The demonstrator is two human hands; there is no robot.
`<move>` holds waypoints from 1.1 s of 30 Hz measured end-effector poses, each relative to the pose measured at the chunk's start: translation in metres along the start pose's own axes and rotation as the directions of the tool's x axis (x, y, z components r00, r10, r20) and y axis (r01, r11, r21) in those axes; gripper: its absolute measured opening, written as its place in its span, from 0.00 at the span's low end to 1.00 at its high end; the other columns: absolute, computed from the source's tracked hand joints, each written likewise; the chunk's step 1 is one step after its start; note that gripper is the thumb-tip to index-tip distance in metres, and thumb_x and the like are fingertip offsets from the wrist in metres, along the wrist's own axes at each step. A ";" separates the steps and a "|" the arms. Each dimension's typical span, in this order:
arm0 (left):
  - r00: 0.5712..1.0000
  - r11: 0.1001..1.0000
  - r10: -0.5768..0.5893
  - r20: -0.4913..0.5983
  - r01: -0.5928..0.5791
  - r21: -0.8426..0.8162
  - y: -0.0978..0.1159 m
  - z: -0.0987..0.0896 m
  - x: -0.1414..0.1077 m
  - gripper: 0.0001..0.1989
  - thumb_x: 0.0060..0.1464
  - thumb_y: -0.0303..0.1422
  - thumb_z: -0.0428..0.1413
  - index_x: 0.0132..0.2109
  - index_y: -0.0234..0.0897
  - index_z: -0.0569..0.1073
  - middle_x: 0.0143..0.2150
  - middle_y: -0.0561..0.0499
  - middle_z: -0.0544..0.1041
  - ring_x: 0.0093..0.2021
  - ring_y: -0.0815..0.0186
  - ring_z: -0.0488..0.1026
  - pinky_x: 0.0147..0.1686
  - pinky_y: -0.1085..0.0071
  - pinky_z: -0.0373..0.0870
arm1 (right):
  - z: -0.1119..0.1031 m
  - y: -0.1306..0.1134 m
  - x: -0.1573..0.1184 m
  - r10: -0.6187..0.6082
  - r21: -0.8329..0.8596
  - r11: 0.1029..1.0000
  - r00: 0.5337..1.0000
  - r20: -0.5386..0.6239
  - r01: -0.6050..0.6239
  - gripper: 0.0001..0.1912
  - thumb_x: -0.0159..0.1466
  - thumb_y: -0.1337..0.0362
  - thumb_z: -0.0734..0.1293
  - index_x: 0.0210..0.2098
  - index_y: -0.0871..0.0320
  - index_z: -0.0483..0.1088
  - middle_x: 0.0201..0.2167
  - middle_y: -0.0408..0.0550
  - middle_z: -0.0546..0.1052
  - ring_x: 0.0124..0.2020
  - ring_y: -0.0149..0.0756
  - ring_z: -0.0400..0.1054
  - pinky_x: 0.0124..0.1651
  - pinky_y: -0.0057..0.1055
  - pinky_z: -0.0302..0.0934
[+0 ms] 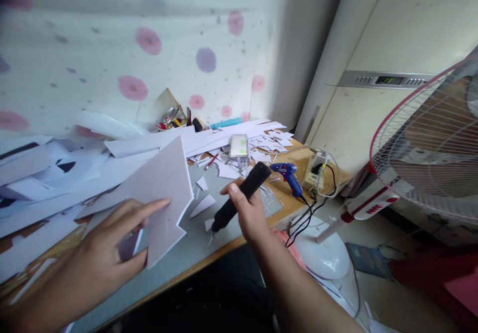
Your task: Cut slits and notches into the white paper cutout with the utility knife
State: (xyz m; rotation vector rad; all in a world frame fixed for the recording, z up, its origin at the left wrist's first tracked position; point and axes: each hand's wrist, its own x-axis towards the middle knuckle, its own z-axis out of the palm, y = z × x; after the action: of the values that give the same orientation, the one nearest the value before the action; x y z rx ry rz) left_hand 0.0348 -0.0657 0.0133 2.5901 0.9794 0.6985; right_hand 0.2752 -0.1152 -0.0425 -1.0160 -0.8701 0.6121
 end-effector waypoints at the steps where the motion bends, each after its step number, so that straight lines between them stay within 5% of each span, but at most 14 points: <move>1: 1.000 1.000 0.000 -0.005 0.000 0.007 0.000 -0.001 0.000 0.26 0.56 0.33 0.51 0.61 0.56 0.62 0.45 0.54 0.67 0.46 0.64 0.69 0.45 0.69 0.66 | -0.005 0.001 0.003 -0.006 -0.041 0.999 0.999 -0.044 0.004 0.22 0.60 0.46 0.66 0.27 0.59 0.76 0.23 0.45 0.69 0.26 0.31 0.62 0.27 0.26 0.57; 5: 0.997 0.997 0.067 -0.025 -0.066 0.032 -0.005 -0.005 0.000 0.30 0.54 0.32 0.53 0.63 0.56 0.59 0.45 0.54 0.68 0.45 0.64 0.70 0.43 0.69 0.68 | -0.012 -0.002 0.003 0.150 0.186 0.973 0.986 -0.068 -0.135 0.23 0.58 0.43 0.68 0.32 0.58 0.76 0.16 0.38 0.63 0.15 0.25 0.54 0.17 0.22 0.49; 8: 0.992 0.993 0.118 -0.053 -0.117 0.029 -0.008 -0.007 0.001 0.31 0.54 0.30 0.54 0.64 0.56 0.59 0.45 0.53 0.69 0.44 0.64 0.71 0.42 0.70 0.69 | -0.006 -0.009 -0.006 0.141 0.469 0.859 0.976 0.168 -0.205 0.19 0.56 0.47 0.72 0.37 0.55 0.76 0.17 0.39 0.70 0.15 0.26 0.61 0.20 0.24 0.60; 12: 0.992 0.994 0.109 -0.068 -0.108 0.015 -0.004 -0.009 0.001 0.30 0.56 0.30 0.53 0.64 0.55 0.60 0.43 0.53 0.69 0.43 0.65 0.71 0.40 0.71 0.70 | 0.008 -0.011 -0.020 0.085 0.631 0.702 0.919 0.385 -0.330 0.16 0.57 0.52 0.73 0.40 0.54 0.76 0.25 0.46 0.79 0.23 0.32 0.73 0.26 0.25 0.67; 16: 0.980 0.985 0.172 -0.105 -0.169 0.036 0.001 -0.013 0.000 0.29 0.57 0.30 0.53 0.64 0.54 0.60 0.40 0.53 0.68 0.38 0.67 0.72 0.35 0.76 0.71 | 0.026 -0.004 -0.027 0.174 0.705 0.533 0.875 0.451 -0.469 0.11 0.57 0.55 0.74 0.34 0.55 0.77 0.24 0.45 0.81 0.24 0.30 0.75 0.29 0.22 0.70; 23: 0.973 0.980 0.199 -0.120 -0.197 0.026 0.001 -0.013 0.000 0.29 0.57 0.29 0.52 0.64 0.51 0.59 0.37 0.54 0.67 0.33 0.69 0.71 0.27 0.79 0.70 | 0.047 0.010 -0.032 0.260 0.709 0.329 0.782 0.566 -0.623 0.17 0.54 0.51 0.75 0.27 0.61 0.78 0.20 0.45 0.80 0.19 0.27 0.74 0.24 0.17 0.68; 33: 0.960 0.960 0.239 -0.145 -0.257 -0.114 0.003 -0.012 -0.004 0.27 0.59 0.28 0.53 0.64 0.50 0.61 0.34 0.55 0.65 0.31 0.72 0.68 0.29 0.80 0.69 | 0.053 0.009 -0.031 0.247 0.762 0.258 0.803 0.542 -0.594 0.17 0.53 0.53 0.77 0.30 0.61 0.77 0.22 0.44 0.81 0.22 0.27 0.75 0.29 0.19 0.70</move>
State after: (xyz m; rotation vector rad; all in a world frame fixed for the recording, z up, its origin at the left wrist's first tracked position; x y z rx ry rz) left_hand 0.0276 -0.0695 0.0230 2.6016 0.6212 0.9719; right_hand 0.2131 -0.1112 -0.0478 -0.0417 -0.3316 1.5823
